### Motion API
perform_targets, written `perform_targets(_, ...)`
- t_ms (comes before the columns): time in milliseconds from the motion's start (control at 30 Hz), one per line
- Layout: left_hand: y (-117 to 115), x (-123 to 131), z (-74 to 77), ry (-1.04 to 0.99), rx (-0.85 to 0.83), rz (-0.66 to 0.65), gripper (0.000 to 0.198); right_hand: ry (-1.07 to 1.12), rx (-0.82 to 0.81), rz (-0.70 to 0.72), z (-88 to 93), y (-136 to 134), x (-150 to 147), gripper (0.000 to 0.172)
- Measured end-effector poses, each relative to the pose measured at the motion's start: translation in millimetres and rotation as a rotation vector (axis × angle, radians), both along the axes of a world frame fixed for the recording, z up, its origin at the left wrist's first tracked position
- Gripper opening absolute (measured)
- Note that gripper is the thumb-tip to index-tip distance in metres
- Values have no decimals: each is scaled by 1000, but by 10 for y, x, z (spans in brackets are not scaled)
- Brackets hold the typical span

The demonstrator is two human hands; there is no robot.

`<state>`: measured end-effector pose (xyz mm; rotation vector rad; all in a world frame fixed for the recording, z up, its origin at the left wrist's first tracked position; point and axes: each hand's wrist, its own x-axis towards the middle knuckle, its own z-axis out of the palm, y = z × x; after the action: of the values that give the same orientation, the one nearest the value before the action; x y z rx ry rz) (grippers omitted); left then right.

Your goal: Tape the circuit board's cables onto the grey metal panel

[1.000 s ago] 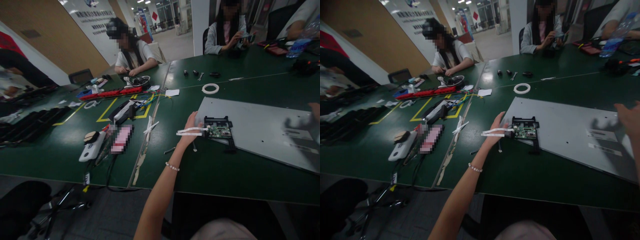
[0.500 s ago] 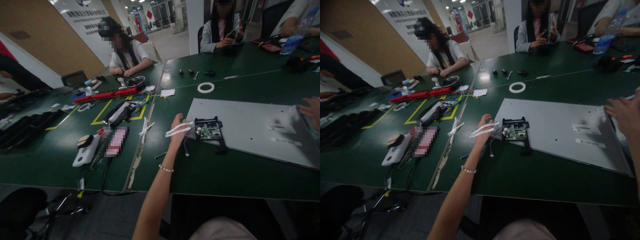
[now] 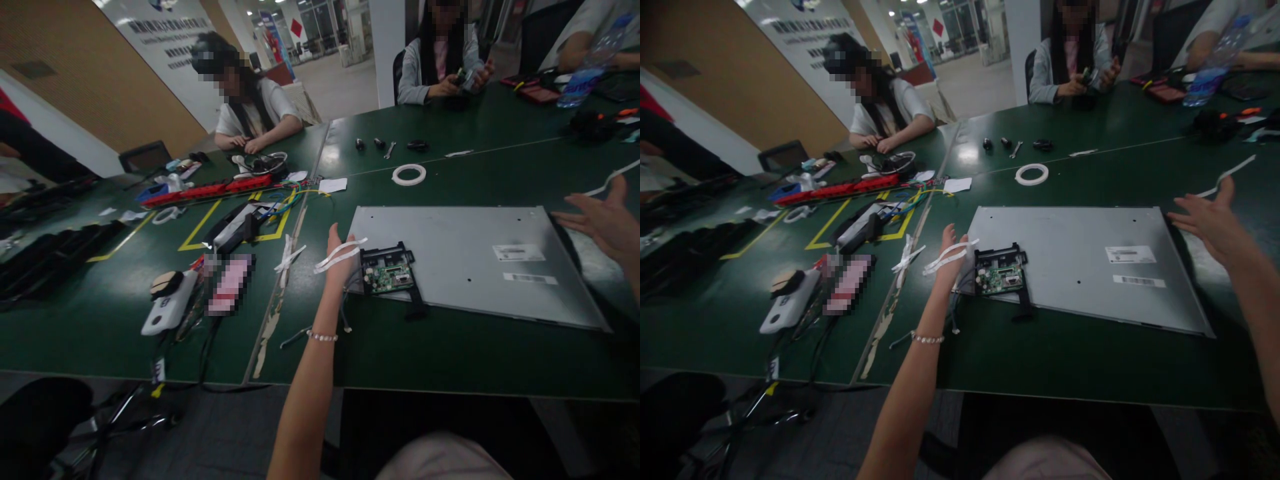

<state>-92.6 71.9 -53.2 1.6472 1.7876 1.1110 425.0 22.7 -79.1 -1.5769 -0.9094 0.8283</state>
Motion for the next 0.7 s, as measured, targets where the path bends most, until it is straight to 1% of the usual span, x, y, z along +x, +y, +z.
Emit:
perform_targets(67,-26,-9,34,-65,-51,-10,46,93,-50,-31,24,-2,56,94)
perform_targets(100,-41,-10,53,-95,-80,-16,44,118,-89,-49,40,3,70,102)
perform_targets(167,-67,-13,88,-141,-128,-32,41,159,-142,-49,65,17,67,107)
perform_targets(233,-77,-28,116,-135,-150,-49,40,171,-150,-37,69,27,39,105)
perform_targets(367,-59,-113,169,13,-161,-50,45,166,-80,1,32,8,-36,98)
perform_targets(500,-38,-226,251,182,-137,34,55,180,-3,72,17,-8,-140,90)
perform_targets(600,-27,-289,295,264,-139,128,56,199,19,89,26,23,-269,88)
perform_targets(700,-8,-334,287,282,-151,142,56,265,50,142,18,63,-417,89)
